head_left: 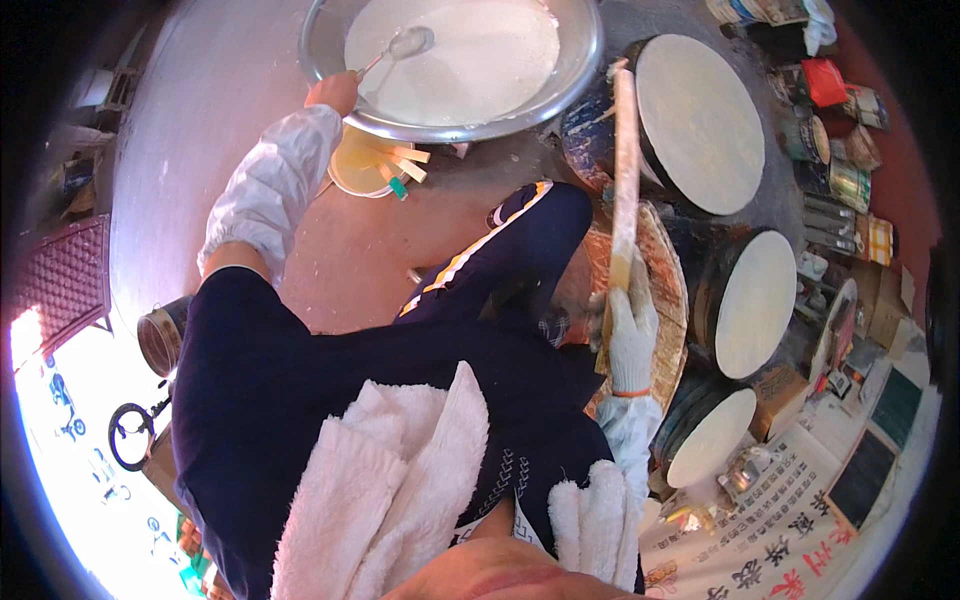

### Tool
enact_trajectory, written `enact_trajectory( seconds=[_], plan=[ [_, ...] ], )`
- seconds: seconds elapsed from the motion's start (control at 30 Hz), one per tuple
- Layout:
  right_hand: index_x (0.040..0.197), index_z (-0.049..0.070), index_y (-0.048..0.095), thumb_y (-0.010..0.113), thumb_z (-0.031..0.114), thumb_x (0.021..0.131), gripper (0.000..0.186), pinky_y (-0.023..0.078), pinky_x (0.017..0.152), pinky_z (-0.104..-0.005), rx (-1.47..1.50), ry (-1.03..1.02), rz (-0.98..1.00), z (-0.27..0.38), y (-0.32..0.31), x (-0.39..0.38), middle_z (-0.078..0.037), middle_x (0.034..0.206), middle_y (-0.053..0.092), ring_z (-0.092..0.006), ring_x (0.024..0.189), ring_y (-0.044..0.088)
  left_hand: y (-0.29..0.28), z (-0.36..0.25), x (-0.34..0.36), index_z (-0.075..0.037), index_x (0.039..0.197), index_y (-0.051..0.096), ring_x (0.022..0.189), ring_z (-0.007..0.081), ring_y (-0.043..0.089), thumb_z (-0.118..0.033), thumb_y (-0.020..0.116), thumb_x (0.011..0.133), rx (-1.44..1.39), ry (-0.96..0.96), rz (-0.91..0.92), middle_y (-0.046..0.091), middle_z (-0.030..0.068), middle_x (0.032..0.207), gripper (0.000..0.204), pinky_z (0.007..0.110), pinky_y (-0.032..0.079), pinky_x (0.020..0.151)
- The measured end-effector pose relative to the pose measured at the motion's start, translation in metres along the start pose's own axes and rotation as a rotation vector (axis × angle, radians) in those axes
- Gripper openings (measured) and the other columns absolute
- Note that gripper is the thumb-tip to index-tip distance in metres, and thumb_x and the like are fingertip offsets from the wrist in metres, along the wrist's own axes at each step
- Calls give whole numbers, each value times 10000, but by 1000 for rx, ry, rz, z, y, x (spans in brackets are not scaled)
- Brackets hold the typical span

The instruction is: The person ladles batter onto multiple hot griddles and spreads it into thin circles using a wooden tool. They flip the crepes and remove finished ones, repeating the process across several griddles in a continuous workflow.

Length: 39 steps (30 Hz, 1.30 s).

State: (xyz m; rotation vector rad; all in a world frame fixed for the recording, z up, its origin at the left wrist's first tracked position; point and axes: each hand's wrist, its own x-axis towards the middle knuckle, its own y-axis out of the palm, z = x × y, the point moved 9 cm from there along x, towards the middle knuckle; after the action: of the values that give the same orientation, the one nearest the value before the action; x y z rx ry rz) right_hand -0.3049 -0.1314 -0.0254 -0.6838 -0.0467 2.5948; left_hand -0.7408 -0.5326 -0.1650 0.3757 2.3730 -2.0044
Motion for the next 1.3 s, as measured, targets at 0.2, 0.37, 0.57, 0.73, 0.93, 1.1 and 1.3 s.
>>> enact_trajectory(
  seconds=[0.2, 0.37, 0.57, 0.73, 0.93, 1.1, 1.3],
  plan=[
    [1513, 189, 433, 499, 162, 992, 526, 393, 369, -227, -130, 171, 437, 25, 81, 85, -12, 713, 582, -78, 468, 521, 52, 33, 25, -41, 1030, 668, 718, 327, 674, -334, 447, 1023, 151, 254, 355, 681, 170, 833, 367, 480, 533, 658],
    [1418, 126, 517, 490, 177, 995, 427, 432, 390, -286, -572, 3, 618, 58, 169, 156, -39, 699, 593, -129, 440, 533, 38, 13, 0, -38, 914, 639, 357, 154, 465, -257, 448, 1005, -198, 4, 827, 529, 72, 549, 305, 353, 380, 331],
    [1231, 9, 549, 488, 92, 972, 278, 442, 378, -355, -901, 111, 821, 73, 188, 178, -114, 680, 607, -203, 463, 573, 22, 5, -33, -81, 885, 620, 431, 127, 456, -268, 518, 947, -357, -193, 980, 527, 40, 599, 222, 319, 369, 384],
    [1317, 26, 502, 538, 113, 954, 376, 431, 374, -306, -647, 363, 833, 79, 191, 165, -117, 817, 622, -130, 502, 546, 38, 4, -71, -93, 812, 597, 432, 103, 449, -254, 558, 944, -612, -408, 1051, 499, 3, 590, 211, 274, 355, 377],
    [1144, 39, 521, 541, 116, 980, 182, 399, 392, -227, -17, 534, 784, 53, 194, 138, -73, 829, 578, -82, 541, 478, 76, -35, -120, -75, 831, 572, 446, 96, 452, -191, 486, 993, -1281, -709, 1032, 482, -3, 599, 218, 244, 361, 367],
    [1010, 83, 504, 510, 92, 1012, 11, 361, 402, -208, 602, 554, 689, 47, 219, 95, -32, 762, 537, -60, 529, 444, 86, -124, -171, -54, 1040, 578, 610, 147, 570, -195, 368, 1021, -1523, -621, 584, 571, 43, 732, 254, 314, 501, 538],
    [1383, 79, 451, 537, 79, 982, 410, 385, 392, -241, 473, 135, 521, 150, 188, 34, -42, 733, 575, -99, 491, 483, -48, -233, -170, -68, 1184, 524, 626, 156, 574, -328, 392, 1074, -2059, -248, -17, 581, 47, 756, 311, 299, 499, 585]
  ],
)
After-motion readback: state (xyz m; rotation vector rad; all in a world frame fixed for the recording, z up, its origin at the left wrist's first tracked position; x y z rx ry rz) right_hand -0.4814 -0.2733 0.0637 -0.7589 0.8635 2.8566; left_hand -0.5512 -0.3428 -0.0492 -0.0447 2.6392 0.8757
